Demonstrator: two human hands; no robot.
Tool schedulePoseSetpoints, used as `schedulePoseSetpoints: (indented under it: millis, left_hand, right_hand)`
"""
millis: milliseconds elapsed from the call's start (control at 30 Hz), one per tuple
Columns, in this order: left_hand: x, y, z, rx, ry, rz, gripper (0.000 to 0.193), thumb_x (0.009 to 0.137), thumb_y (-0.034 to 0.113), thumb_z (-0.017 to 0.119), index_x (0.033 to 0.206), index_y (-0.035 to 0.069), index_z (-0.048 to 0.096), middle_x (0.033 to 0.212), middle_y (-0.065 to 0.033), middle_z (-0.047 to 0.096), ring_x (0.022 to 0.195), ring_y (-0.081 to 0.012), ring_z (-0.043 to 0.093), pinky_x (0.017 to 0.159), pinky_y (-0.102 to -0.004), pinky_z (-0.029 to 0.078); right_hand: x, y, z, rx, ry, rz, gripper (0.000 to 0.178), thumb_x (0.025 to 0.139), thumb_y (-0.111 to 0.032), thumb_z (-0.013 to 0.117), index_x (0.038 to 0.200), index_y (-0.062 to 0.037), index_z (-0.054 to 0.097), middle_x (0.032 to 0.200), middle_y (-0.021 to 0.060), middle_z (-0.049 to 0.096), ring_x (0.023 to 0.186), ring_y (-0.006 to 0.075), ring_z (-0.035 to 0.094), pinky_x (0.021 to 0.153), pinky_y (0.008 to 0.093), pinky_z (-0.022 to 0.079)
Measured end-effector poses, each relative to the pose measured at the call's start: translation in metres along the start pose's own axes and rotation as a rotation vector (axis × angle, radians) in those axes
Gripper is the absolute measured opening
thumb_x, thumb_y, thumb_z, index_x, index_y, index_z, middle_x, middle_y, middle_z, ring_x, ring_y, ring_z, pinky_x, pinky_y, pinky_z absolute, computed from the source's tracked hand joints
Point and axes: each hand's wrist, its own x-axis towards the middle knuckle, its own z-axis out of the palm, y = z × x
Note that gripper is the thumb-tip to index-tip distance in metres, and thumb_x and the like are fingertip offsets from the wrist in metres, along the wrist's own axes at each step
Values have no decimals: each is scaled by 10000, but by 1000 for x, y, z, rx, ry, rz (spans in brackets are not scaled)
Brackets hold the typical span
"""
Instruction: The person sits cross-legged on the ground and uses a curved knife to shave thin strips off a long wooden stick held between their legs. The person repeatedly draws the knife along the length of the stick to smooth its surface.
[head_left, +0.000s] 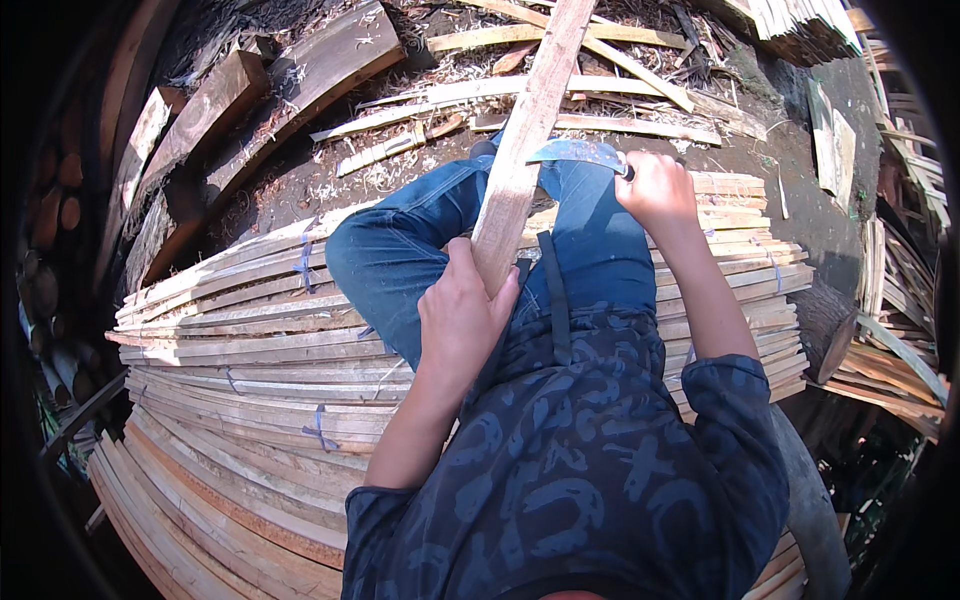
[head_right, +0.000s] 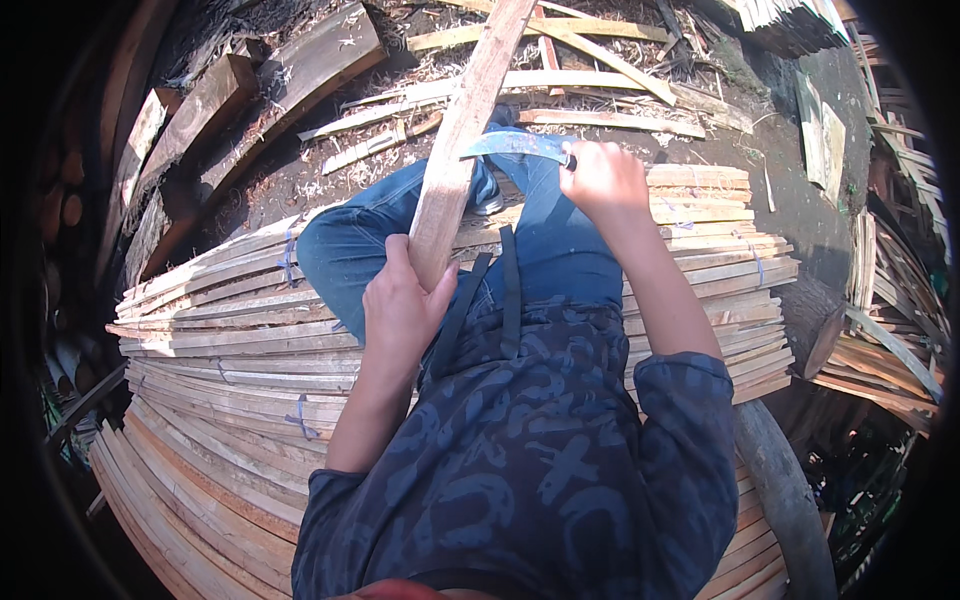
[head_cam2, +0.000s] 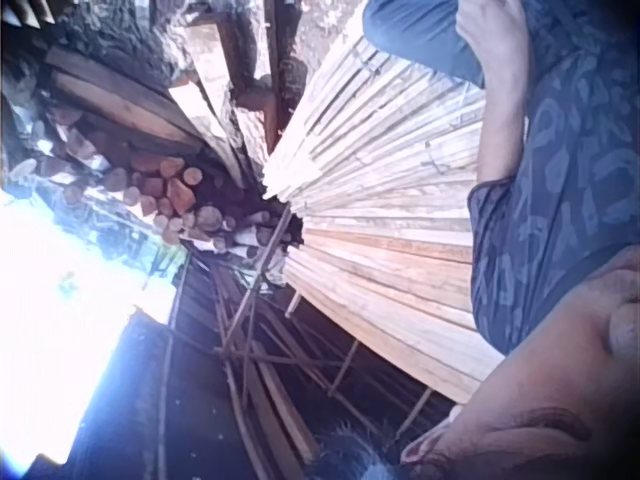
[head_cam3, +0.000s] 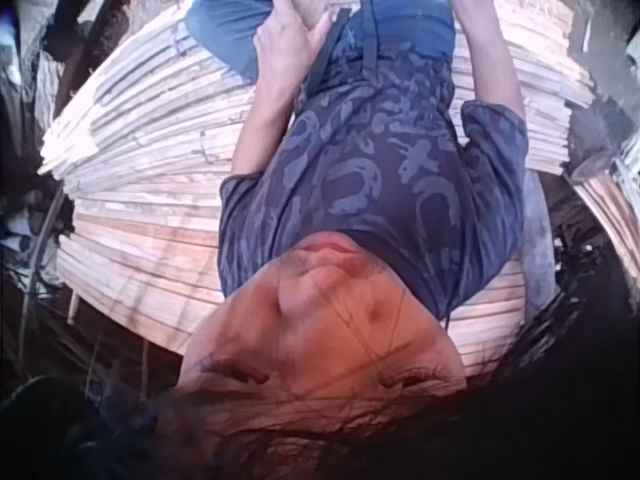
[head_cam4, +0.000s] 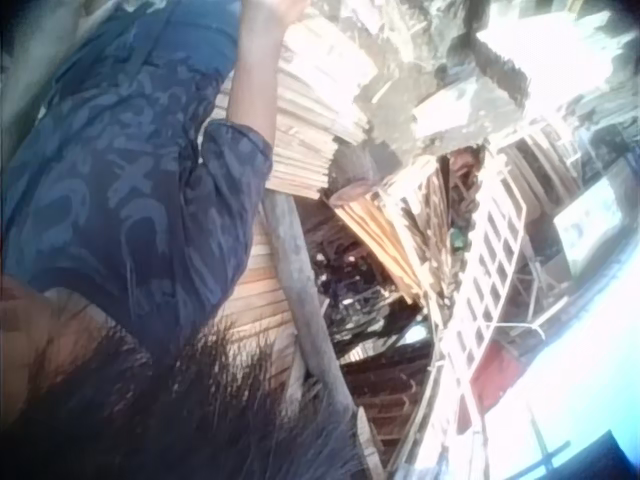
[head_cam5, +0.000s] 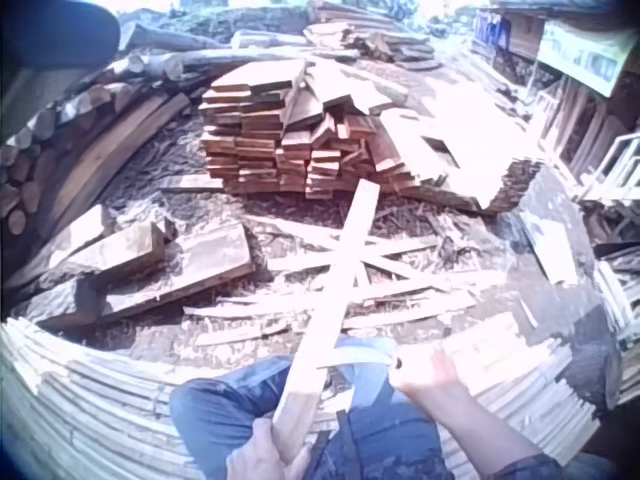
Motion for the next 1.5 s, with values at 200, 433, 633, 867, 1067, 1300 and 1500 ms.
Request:
schedulePoseSetpoints:
  millis: [200,433,633,867,1067,1300,1500]
  left_hand:
    - [1,1,7,-51,-78,-53,471,854,292,698,1076,-14,418,822,-268,653,751,-460,658,656,-536,514]
    - [-20,-2,15,-87,-153,-19,481,849,329,707,1055,-11,435,805,-259,664,726,-455,663,636,-526,521]
    - [9,-12,3,6,-13,-109,502,864,350,707,1078,-6,426,786,-280,653,753,-481,652,655,-540,511]
    - [14,0,2,-1,-16,-64,479,860,336,712,1042,7,415,786,-271,652,748,-473,652,652,-535,514]
    - [15,4,11,-41,-70,-29,462,861,318,706,1020,1,410,781,-273,651,742,-472,653,651,-530,520]
    - [-1,2,34,-67,-221,25,489,854,305,706,1075,-23,419,775,-273,655,725,-458,662,643,-533,518]
    - [24,2,10,-67,-64,-61,445,851,288,716,1004,3,410,795,-274,657,765,-477,655,665,-531,518]
  right_hand:
    - [26,17,26,-123,18,118,212,780,-246,705,934,-104,739,828,188,701,791,375,689,731,472,560]
    - [61,78,2,-50,154,384,305,875,-287,629,856,8,705,811,254,680,815,426,672,745,488,529]
    - [-11,-2,4,52,6,30,166,783,-200,693,812,-37,676,700,196,646,720,398,644,665,488,523]
    - [-13,-7,26,-22,163,-142,168,745,-185,722,860,-64,700,701,162,665,670,357,672,610,467,555]
    - [5,11,36,-82,57,9,209,793,-228,703,928,-69,715,762,191,679,743,377,686,673,479,560]
    - [64,83,19,-193,108,321,231,830,-247,668,898,-31,713,823,224,692,796,411,683,728,480,556]
    - [13,34,-4,-135,-4,156,225,825,-253,684,931,-58,719,785,210,688,769,401,680,713,476,556]
